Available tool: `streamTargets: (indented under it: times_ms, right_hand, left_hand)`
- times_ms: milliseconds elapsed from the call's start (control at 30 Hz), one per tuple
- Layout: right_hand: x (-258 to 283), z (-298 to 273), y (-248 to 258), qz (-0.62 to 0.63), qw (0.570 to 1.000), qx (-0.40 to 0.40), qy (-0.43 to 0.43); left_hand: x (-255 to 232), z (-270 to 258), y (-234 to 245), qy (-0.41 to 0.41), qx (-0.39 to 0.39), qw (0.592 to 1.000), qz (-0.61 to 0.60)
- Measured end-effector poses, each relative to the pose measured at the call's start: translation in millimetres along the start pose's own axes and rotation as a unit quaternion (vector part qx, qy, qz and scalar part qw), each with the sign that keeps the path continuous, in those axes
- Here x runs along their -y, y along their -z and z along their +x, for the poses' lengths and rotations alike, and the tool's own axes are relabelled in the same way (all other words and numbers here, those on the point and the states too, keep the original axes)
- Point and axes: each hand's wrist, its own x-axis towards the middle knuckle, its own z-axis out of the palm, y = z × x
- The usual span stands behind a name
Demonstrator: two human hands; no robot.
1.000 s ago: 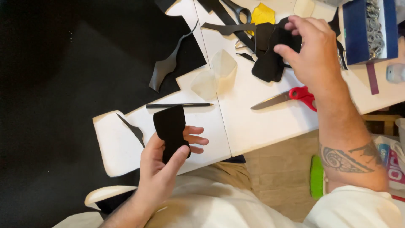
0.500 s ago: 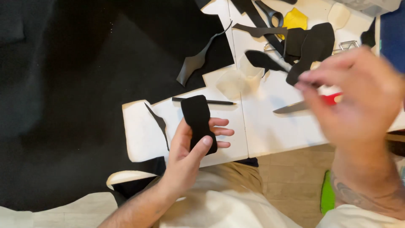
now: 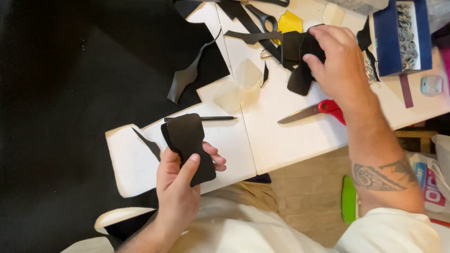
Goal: Cutting a small piece of leather with scissors and then rolling up a large sheet of black leather on a workbench.
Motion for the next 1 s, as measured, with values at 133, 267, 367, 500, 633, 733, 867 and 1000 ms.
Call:
streamTargets:
  times_ms: [133,267,367,500,633,733,867,1000]
  right_hand:
    - [-30.9,1.6,-7.9,-0.011,0.997,0.067,-0.029]
    - [-40.6,5.0,5.7,-0.017,0.998,0.065,0.011]
    - [-30.4,2.7,23.6,-0.015,0.997,0.039,0.062]
    - [-20.0,-6.9,42.6,-0.097,0.993,0.031,0.065]
    - [10.0,-3.3,70.4,-0.017,0.996,0.061,0.069]
    - [54.1,7.9,92.0,0.106,0.970,0.180,0.122]
    - [120.0,25.9,85.5,0.198,0.915,0.254,0.242]
    - [163.6,35.0,50.7,0.278,0.897,0.165,0.301]
  left_hand:
    - [-0.6,-0.6,-1.6,0.002,0.012,1.000,-0.001]
    - [2.3,3.3,0.3,-0.010,0.027,1.000,0.002]
    - [-2.8,0.6,2.2,0.002,0.011,1.000,0.010]
    - [-3.1,1.4,5.7,-0.013,0.055,0.998,0.014]
    - [-4.5,1.6,6.9,-0.011,0.068,0.997,0.045]
    - [-7.1,3.0,5.9,-0.032,0.100,0.992,0.076]
    - [-2.1,1.1,6.4,-0.049,0.142,0.985,0.089]
    - [0.4,-4.0,1.4,0.004,0.179,0.981,0.069]
